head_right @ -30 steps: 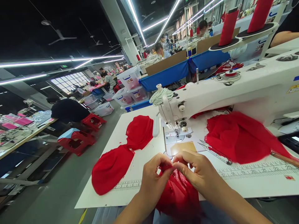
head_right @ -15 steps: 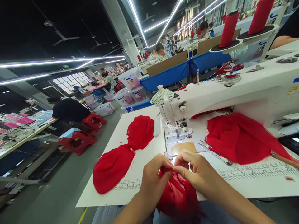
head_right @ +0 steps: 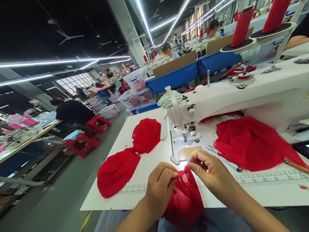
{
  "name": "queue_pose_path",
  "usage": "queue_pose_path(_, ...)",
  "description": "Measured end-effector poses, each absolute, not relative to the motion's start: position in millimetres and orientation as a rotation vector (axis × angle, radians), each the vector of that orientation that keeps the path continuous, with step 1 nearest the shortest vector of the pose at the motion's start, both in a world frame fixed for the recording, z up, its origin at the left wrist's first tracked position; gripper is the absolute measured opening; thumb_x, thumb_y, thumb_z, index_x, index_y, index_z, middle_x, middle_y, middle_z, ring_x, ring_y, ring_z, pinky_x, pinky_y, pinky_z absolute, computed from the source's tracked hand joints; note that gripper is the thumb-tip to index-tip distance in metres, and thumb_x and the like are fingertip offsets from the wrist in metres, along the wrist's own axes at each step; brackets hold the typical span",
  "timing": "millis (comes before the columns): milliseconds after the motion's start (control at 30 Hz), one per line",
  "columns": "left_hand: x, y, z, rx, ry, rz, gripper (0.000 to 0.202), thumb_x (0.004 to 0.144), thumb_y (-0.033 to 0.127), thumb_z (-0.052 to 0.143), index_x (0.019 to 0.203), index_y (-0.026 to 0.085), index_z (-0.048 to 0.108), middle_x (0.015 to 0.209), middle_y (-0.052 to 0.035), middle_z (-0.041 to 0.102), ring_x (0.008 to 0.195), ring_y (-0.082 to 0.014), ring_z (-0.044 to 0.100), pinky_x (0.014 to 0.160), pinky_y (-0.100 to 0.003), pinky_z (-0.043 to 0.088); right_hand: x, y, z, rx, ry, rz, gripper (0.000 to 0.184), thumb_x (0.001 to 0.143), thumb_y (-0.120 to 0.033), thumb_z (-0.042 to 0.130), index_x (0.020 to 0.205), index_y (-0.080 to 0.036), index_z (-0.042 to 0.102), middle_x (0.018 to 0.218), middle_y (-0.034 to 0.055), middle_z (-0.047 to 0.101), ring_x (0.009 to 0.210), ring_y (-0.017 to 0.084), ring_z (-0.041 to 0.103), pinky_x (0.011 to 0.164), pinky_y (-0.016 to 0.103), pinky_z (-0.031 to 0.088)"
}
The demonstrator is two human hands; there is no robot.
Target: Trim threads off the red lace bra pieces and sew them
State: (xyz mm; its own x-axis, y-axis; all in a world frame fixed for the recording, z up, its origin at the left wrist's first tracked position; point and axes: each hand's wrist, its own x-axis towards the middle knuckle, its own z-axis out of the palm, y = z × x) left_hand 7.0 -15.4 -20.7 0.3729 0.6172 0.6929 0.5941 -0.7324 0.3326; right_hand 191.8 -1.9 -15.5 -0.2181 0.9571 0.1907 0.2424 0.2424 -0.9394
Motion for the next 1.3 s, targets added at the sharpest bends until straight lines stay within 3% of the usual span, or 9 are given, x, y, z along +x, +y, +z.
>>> queue_pose_path(167, 6, -15, -23, 2.744, 1.079, 1.402, 0.021, 0.085, -0.001, 0.049, 0.075, 0.017, 0.055, 0.072, -0.0027, 0.064, 0.063, -0.0135, 0.056, 0.055, -0.023, 0.046, 193, 1, -11, -1.101, -1.635, 1.020, 0.032, 0.093, -0.047, 0.051, 0.070, -0.025, 0.052, 0.067, -0.0010, 0.052, 0.060, 0.017, 0.048, 0.054, 0.028, 0.041)
queue_pose_path(233, 7, -16, -24, 2.782, 1.029, 1.416, 0.022, 0.085, -0.001, 0.049, 0.075, 0.017, 0.056, 0.074, -0.0031, 0.065, 0.063, -0.0135, 0.056, 0.055, -0.023, 0.046, 195, 2, -12, -0.997, -1.720, 1.007, 0.025, 0.091, -0.047, 0.056, 0.078, -0.025, 0.060, 0.084, 0.0036, 0.061, 0.079, 0.021, 0.057, 0.069, 0.032, 0.048)
queue_pose_path(333, 7, -15, -21, 2.484, 1.088, 1.395, 0.017, 0.084, 0.003, 0.054, 0.078, 0.017, 0.060, 0.074, -0.0026, 0.067, 0.066, -0.0136, 0.059, 0.059, -0.023, 0.048, 201, 5, -18, -0.869, -1.839, 1.138, 0.021, 0.085, -0.047, 0.065, 0.089, -0.027, 0.067, 0.104, 0.0060, 0.065, 0.105, 0.027, 0.056, 0.091, 0.037, 0.045)
queue_pose_path(433, 7, -9, -15, 1.898, 1.293, 1.157, 0.011, 0.078, 0.007, 0.063, 0.077, 0.017, 0.064, 0.071, -0.0004, 0.068, 0.067, -0.0130, 0.061, 0.063, -0.022, 0.049, 202, 7, -28, -0.990, -1.718, 1.357, 0.027, 0.088, -0.051, 0.060, 0.080, -0.025, 0.063, 0.080, 0.0013, 0.062, 0.080, 0.021, 0.058, 0.073, 0.031, 0.046)
queue_pose_path(533, 7, -3, -9, 1.549, 1.349, 0.972, 0.005, 0.075, 0.013, 0.068, 0.077, 0.017, 0.067, 0.073, -0.0007, 0.070, 0.067, -0.0136, 0.061, 0.062, -0.022, 0.046, 196, 6, -37, -1.051, -1.507, 1.500, 0.035, 0.086, -0.057, 0.059, 0.077, -0.023, 0.059, 0.067, -0.0030, 0.052, 0.063, 0.015, 0.049, 0.057, 0.026, 0.039)
queue_pose_path(833, 4, -4, -17, 1.794, 1.314, 1.027, 0.018, 0.087, 0.023, 0.059, 0.081, 0.019, 0.075, 0.081, -0.0062, 0.070, 0.077, -0.0182, 0.061, 0.063, -0.026, 0.043, 187, -1, -41, -1.000, -1.280, 1.635, 0.036, 0.081, -0.056, 0.067, 0.075, -0.020, 0.061, 0.068, -0.0031, 0.054, 0.064, 0.014, 0.049, 0.058, 0.025, 0.039)
queue_pose_path(1067, 6, -6, -22, 1.890, 1.265, 1.197, 0.014, 0.085, 0.013, 0.063, 0.082, 0.019, 0.074, 0.075, -0.0022, 0.066, 0.071, -0.0131, 0.060, 0.063, -0.023, 0.044, 168, -13, -45, -0.791, -0.886, 1.952, 0.036, 0.077, -0.048, 0.074, 0.103, -0.027, 0.060, 0.085, -0.0015, 0.065, 0.064, 0.015, 0.060, 0.060, 0.028, 0.046)
queue_pose_path(1200, 8, -8, -19, 1.803, 1.199, 1.305, 0.011, 0.079, 0.013, 0.068, 0.077, 0.021, 0.075, 0.079, -0.0015, 0.056, 0.074, -0.0122, 0.057, 0.061, -0.021, 0.044, 160, -13, -48, -0.815, -0.928, 1.816, 0.034, 0.073, -0.046, 0.079, 0.092, -0.024, 0.063, 0.081, -0.0030, 0.062, 0.056, 0.011, 0.055, 0.053, 0.024, 0.043)
queue_pose_path(1300, 7, -8, -13, 1.592, 1.094, 1.254, 0.008, 0.079, 0.023, 0.072, 0.073, 0.019, 0.071, 0.081, -0.0021, 0.055, 0.074, -0.0127, 0.056, 0.058, -0.021, 0.043, 162, -12, -50, -0.876, -0.927, 1.761, 0.033, 0.073, -0.049, 0.078, 0.076, -0.020, 0.061, 0.070, -0.0038, 0.059, 0.052, 0.009, 0.050, 0.049, 0.022, 0.039)
